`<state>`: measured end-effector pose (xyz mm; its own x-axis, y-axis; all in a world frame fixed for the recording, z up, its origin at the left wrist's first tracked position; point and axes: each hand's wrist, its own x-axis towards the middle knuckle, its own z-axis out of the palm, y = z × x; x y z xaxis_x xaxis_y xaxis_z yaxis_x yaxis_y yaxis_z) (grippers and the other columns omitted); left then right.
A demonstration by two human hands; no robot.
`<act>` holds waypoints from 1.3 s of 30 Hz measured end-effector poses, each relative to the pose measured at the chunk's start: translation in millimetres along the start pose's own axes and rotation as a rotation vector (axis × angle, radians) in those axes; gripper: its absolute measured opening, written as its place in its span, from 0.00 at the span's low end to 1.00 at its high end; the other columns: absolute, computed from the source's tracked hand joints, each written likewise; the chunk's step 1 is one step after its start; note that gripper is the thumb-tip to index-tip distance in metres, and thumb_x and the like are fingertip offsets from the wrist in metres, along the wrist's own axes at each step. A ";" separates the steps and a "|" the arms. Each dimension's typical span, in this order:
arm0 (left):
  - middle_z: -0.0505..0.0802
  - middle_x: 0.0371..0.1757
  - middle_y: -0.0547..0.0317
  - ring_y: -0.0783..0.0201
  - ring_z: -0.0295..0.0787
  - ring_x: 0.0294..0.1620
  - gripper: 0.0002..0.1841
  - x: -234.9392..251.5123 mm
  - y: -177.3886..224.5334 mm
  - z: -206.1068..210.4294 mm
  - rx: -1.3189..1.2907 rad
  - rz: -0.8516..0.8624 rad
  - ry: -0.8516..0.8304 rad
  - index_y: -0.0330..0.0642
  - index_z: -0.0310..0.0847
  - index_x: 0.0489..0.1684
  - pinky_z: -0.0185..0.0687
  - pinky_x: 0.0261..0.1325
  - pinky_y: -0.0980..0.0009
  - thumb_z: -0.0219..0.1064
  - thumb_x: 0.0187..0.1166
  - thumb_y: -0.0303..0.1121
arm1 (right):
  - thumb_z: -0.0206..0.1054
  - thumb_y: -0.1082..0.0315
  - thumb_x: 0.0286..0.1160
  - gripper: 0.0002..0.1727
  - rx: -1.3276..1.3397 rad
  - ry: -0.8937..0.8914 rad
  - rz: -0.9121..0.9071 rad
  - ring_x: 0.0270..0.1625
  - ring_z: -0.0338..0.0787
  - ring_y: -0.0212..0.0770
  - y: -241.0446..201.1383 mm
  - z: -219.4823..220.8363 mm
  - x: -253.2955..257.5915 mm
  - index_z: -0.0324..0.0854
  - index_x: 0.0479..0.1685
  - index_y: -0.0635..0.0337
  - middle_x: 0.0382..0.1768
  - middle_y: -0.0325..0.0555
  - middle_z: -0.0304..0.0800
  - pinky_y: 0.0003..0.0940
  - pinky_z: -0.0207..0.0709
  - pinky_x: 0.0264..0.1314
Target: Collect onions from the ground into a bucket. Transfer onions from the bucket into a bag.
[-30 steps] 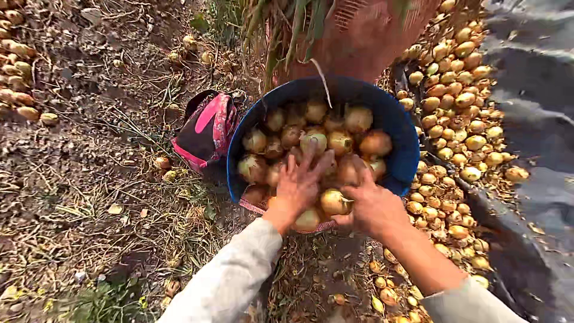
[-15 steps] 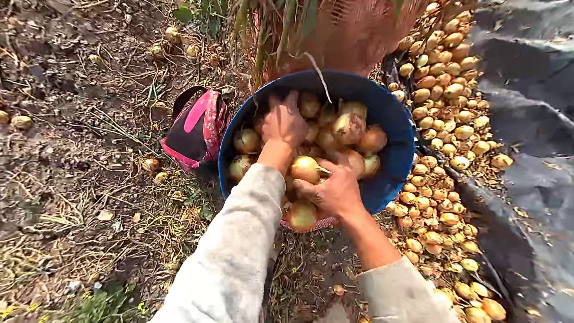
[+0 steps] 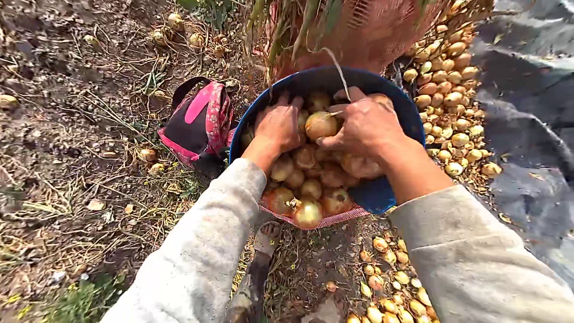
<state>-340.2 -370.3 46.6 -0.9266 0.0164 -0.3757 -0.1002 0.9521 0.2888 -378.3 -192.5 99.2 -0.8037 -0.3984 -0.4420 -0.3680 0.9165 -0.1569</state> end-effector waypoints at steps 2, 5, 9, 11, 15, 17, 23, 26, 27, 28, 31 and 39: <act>0.77 0.80 0.43 0.43 0.88 0.63 0.39 -32.5 13.9 -9.2 -0.031 -0.061 -0.115 0.52 0.73 0.80 0.87 0.55 0.44 0.76 0.61 0.47 | 0.82 0.37 0.49 0.42 -0.039 0.087 -0.017 0.65 0.84 0.66 2.2 4.5 3.5 0.84 0.72 0.40 0.80 0.54 0.73 0.72 0.78 0.55; 0.78 0.79 0.40 0.41 0.86 0.65 0.39 -63.5 6.3 19.7 -0.185 -0.012 -0.038 0.44 0.70 0.82 0.85 0.62 0.44 0.78 0.65 0.38 | 0.85 0.53 0.53 0.46 -0.036 0.050 -0.094 0.75 0.76 0.69 1.4 36.3 3.5 0.73 0.83 0.39 0.82 0.53 0.71 0.70 0.81 0.55; 0.74 0.82 0.43 0.41 0.86 0.66 0.52 -58.5 -14.0 29.5 -0.253 -0.015 -0.036 0.56 0.54 0.92 0.86 0.60 0.40 0.80 0.59 0.42 | 0.78 0.61 0.58 0.44 0.102 0.191 -0.266 0.81 0.73 0.63 11.1 44.3 -8.8 0.72 0.84 0.43 0.85 0.52 0.68 0.64 0.77 0.69; 0.77 0.79 0.42 0.40 0.85 0.65 0.49 -45.6 -4.4 20.6 -0.244 0.008 -0.051 0.60 0.59 0.90 0.85 0.58 0.40 0.78 0.61 0.51 | 0.75 0.63 0.57 0.31 0.246 0.595 -0.250 0.72 0.84 0.57 23.0 51.1 -28.0 0.85 0.69 0.51 0.70 0.53 0.85 0.56 0.79 0.68; 0.69 0.88 0.52 0.41 0.67 0.84 0.46 -18.4 12.6 23.4 -0.303 0.065 -0.058 0.72 0.62 0.90 0.75 0.72 0.38 0.77 0.63 0.55 | 0.73 0.54 0.67 0.31 0.476 0.398 0.375 0.73 0.78 0.64 15.8 50.8 -15.7 0.81 0.73 0.55 0.79 0.66 0.67 0.62 0.76 0.69; 0.67 0.89 0.53 0.46 0.76 0.79 0.38 -10.9 19.8 23.0 -0.330 0.069 -0.077 0.68 0.75 0.79 0.82 0.66 0.40 0.79 0.59 0.50 | 0.71 0.56 0.74 0.24 0.469 0.257 0.320 0.78 0.74 0.66 5.4 49.8 11.6 0.84 0.69 0.54 0.85 0.67 0.59 0.61 0.77 0.72; 0.82 0.75 0.49 0.47 0.83 0.71 0.47 0.6 16.0 7.3 -0.337 0.003 -0.064 0.57 0.61 0.86 0.81 0.64 0.39 0.76 0.56 0.46 | 0.58 0.75 0.72 0.24 0.626 0.380 0.053 0.85 0.72 0.52 26.3 64.4 6.5 0.84 0.68 0.53 0.91 0.58 0.58 0.48 0.72 0.82; 0.78 0.81 0.44 0.42 0.78 0.77 0.48 19.5 27.5 3.4 -0.291 -0.055 -0.138 0.56 0.55 0.93 0.74 0.72 0.33 0.69 0.70 0.63 | 0.61 0.74 0.74 0.21 0.743 0.595 0.092 0.74 0.85 0.41 21.7 85.8 -48.5 0.85 0.66 0.57 0.85 0.52 0.70 0.36 0.82 0.73; 0.82 0.77 0.41 0.39 0.80 0.75 0.48 24.8 37.4 2.1 -0.263 -0.109 -0.161 0.53 0.56 0.92 0.75 0.70 0.31 0.67 0.72 0.66 | 0.63 0.73 0.74 0.20 0.789 0.655 0.110 0.74 0.84 0.40 12.0 96.0 -74.5 0.85 0.66 0.59 0.84 0.51 0.72 0.35 0.82 0.73; 0.85 0.70 0.38 0.37 0.83 0.70 0.47 28.7 49.8 0.6 -0.218 -0.156 -0.159 0.51 0.57 0.90 0.77 0.65 0.30 0.69 0.72 0.63 | 0.63 0.71 0.76 0.20 0.843 0.708 0.119 0.76 0.83 0.41 -0.1 104.6 -102.0 0.84 0.67 0.60 0.82 0.52 0.73 0.36 0.83 0.74; 0.89 0.62 0.37 0.38 0.88 0.63 0.34 -4.1 86.9 -19.9 -0.153 -0.207 -0.023 0.44 0.68 0.81 0.83 0.57 0.38 0.70 0.72 0.43 | 0.63 0.68 0.75 0.15 0.975 0.823 0.137 0.70 0.87 0.44 -44.2 137.6 -182.5 0.88 0.55 0.62 0.70 0.53 0.84 0.39 0.88 0.67; 0.87 0.67 0.49 0.43 0.81 0.71 0.30 -105.5 47.9 73.5 -0.086 0.137 0.087 0.54 0.84 0.68 0.81 0.66 0.41 0.82 0.65 0.50 | 0.67 0.77 0.66 0.14 1.238 0.292 0.488 0.56 0.94 0.39 -72.5 242.9 -386.4 0.89 0.50 0.69 0.57 0.54 0.92 0.34 0.90 0.59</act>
<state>-220.6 -304.0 35.4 -0.9611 0.1144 -0.2516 0.0020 0.9132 0.4074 72.6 -96.1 66.9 -0.8556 0.1214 -0.5032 0.5125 0.3353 -0.7905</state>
